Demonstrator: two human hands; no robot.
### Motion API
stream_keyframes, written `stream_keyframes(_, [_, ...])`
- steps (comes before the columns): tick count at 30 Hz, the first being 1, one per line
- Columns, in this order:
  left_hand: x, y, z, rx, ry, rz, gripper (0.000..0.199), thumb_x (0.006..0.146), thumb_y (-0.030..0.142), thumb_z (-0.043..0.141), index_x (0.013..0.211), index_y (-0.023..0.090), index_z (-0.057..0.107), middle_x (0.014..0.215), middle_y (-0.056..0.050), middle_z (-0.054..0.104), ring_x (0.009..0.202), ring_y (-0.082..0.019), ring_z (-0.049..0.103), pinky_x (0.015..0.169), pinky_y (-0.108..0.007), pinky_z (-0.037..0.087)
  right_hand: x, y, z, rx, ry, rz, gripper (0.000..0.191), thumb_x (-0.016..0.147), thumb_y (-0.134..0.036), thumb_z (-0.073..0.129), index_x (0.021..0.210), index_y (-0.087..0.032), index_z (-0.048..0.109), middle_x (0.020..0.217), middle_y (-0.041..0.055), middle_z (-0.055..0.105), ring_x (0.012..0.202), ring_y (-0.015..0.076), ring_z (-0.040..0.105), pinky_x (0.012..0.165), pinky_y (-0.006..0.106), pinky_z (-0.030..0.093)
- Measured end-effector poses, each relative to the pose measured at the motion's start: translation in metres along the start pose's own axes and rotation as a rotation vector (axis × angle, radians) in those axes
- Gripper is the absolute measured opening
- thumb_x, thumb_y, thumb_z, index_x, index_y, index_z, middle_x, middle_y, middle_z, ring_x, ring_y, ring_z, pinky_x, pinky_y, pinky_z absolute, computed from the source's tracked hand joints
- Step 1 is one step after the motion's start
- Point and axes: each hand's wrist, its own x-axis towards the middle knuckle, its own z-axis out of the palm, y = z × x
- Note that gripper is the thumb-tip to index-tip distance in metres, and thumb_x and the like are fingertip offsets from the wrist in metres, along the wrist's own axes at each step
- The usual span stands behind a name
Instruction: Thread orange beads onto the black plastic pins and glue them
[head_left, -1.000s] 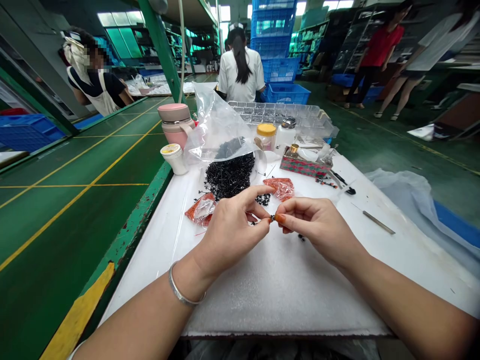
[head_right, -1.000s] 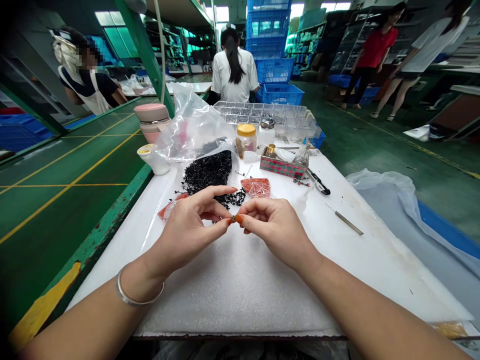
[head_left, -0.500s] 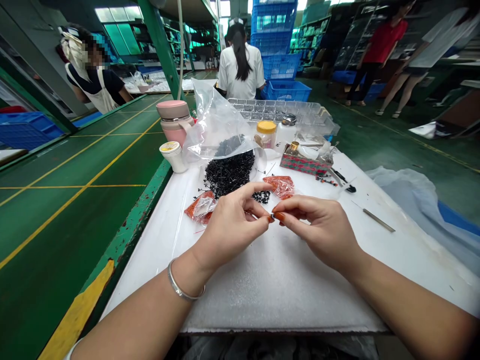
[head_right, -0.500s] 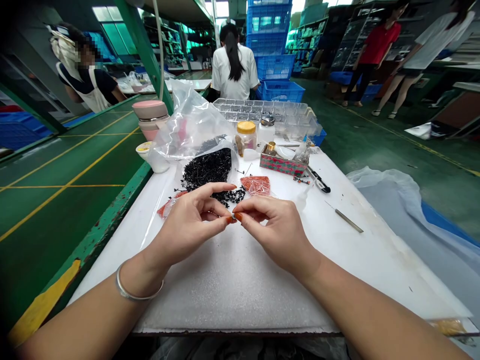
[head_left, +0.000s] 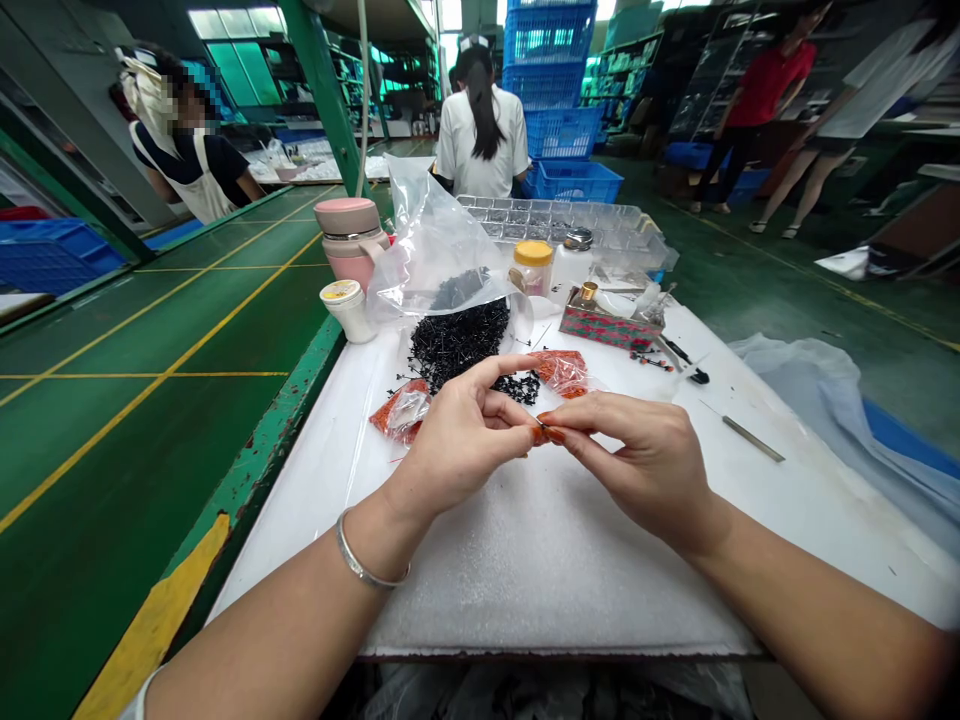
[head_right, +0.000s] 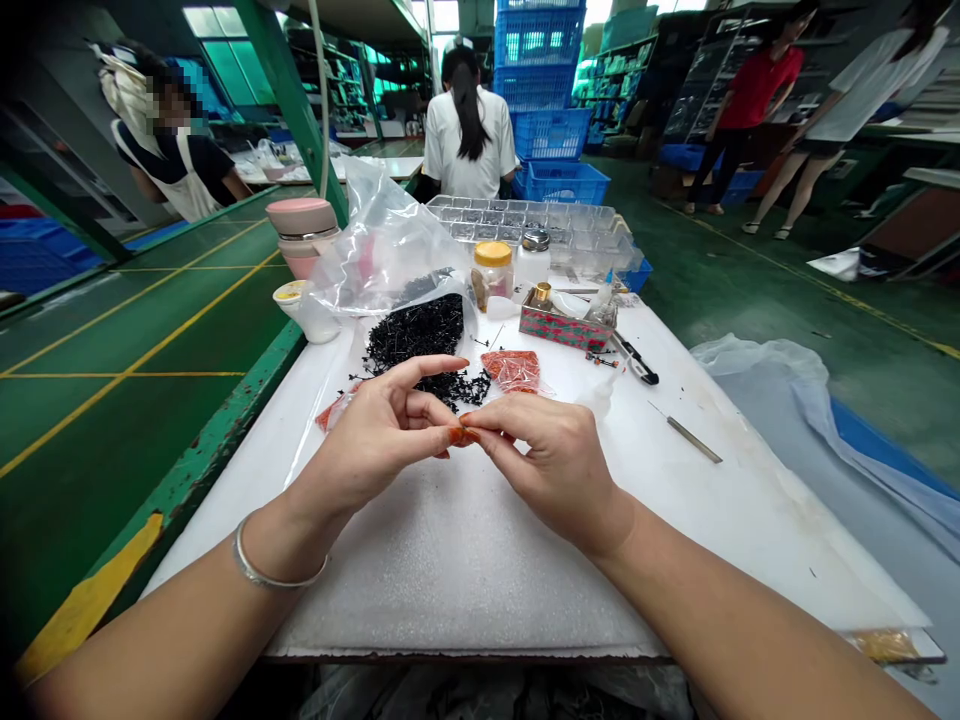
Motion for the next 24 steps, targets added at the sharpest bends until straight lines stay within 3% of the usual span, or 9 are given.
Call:
stream_keyframes(7, [-0.001,-0.002,0.001,-0.026,0.013,0.034,0.058,0.071,0.013,0.072,0.127,0.018,0.056,0.07,-0.001,0.071,0.065,-0.015,0.066,0.064,-0.025,0.049,0.001,-0.001,0.0,0.216,0.02,0.206,0.007,0.083,-0.02,0.07,0.079,-0.023,0.075,0.081,0.0024,0.075,0.077,0.0176,0.07,0.069,0.03,0.056])
stream_keyframes(14, [-0.004,-0.002,0.006,0.011,0.058,0.065,0.057,0.073,0.014,0.072,0.127,0.022,0.055,0.069,0.0,0.07,0.063,-0.014,0.066,0.059,-0.023,0.048,0.001,0.001,0.0,0.259,-0.006,0.243,0.006,0.082,-0.021,0.071,0.08,-0.023,0.076,0.082,0.003,0.076,0.077,0.0175,0.07,0.07,0.03,0.055])
stream_keyframes(24, [-0.006,-0.003,0.011,-0.061,0.111,0.043,0.059,0.069,0.021,0.08,0.124,0.021,0.058,0.066,0.001,0.068,0.067,-0.017,0.068,0.068,-0.028,0.054,0.001,0.0,-0.001,0.222,-0.014,0.222,0.008,0.082,-0.021,0.069,0.076,-0.022,0.075,0.077,0.0028,0.074,0.072,0.0172,0.068,0.063,0.029,0.053])
